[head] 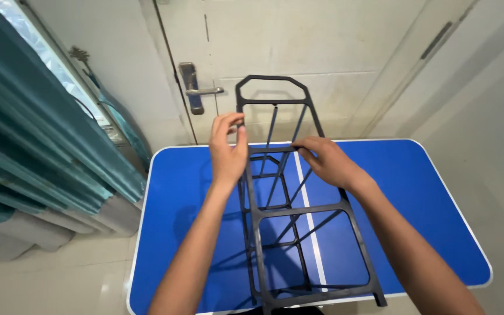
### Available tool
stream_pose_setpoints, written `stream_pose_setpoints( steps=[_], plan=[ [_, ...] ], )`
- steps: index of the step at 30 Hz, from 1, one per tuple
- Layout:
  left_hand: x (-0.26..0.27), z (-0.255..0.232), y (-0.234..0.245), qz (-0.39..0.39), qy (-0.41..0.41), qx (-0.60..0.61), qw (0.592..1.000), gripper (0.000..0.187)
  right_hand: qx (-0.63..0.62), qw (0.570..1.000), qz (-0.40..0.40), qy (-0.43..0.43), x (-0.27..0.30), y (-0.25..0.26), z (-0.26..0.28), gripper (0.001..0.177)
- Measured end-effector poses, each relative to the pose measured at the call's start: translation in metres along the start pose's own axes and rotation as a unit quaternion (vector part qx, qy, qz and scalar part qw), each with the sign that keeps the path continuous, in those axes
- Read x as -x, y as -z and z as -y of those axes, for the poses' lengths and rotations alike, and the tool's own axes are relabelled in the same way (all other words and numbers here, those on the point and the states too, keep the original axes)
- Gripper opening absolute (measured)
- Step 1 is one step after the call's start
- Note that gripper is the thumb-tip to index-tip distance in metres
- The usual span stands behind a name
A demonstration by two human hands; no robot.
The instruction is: The person assembles a metal rack by inserting vertical poles into a base frame, then attaching side ladder frames and horizontal bars. The person aligns and secures each component by hand on a blue tabletop.
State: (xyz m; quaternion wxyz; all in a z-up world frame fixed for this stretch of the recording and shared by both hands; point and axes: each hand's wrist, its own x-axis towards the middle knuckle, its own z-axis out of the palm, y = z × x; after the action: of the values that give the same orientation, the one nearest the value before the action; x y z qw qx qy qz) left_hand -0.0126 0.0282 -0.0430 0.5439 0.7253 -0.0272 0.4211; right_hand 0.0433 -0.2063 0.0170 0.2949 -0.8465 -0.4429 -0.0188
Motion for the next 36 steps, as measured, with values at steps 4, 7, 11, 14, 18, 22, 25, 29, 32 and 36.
stream_pose_setpoints(
  steps=[4,7,11,14,18,22,25,29,32,36],
  plan=[
    [0.044,0.034,0.009,0.06,0.14,0.168,0.974,0.035,0.026,0.999,0.026,-0.002,-0.004,0.008,0.002,0.024],
    [0.063,0.051,0.001,0.079,0.166,0.246,0.952,0.043,0.021,0.998,0.034,-0.049,-0.016,0.009,0.015,0.028],
    [0.073,0.062,-0.019,0.038,0.163,0.295,0.941,0.041,-0.056,0.994,0.079,0.04,-0.034,-0.01,0.031,0.033],
    [0.08,0.056,-0.03,-0.016,0.163,0.255,0.953,0.035,-0.07,0.992,0.1,0.043,-0.042,-0.027,0.034,0.032],
    [0.087,0.041,-0.033,-0.03,0.216,0.23,0.949,0.02,-0.057,0.994,0.09,-0.018,-0.046,-0.035,0.027,0.028],
    [0.086,0.03,-0.031,-0.041,0.197,0.237,0.951,0.022,-0.051,0.991,0.096,-0.073,-0.044,-0.038,0.018,0.026],
    [0.077,0.024,-0.032,-0.051,0.172,0.239,0.954,0.021,-0.068,0.996,0.065,0.006,-0.046,-0.039,0.017,0.025],
    [0.081,0.016,-0.037,-0.043,0.17,0.195,0.965,0.021,-0.054,0.996,0.067,-0.015,-0.04,-0.041,0.016,0.024],
    [0.083,0.019,-0.038,-0.024,0.146,0.162,0.976,0.016,-0.041,0.995,0.081,-0.047,-0.042,-0.04,0.013,0.024],
    [0.085,0.03,-0.04,-0.049,0.19,0.254,0.947,0.022,-0.041,0.996,0.073,-0.027,-0.043,-0.043,0.014,0.023]
  ],
)
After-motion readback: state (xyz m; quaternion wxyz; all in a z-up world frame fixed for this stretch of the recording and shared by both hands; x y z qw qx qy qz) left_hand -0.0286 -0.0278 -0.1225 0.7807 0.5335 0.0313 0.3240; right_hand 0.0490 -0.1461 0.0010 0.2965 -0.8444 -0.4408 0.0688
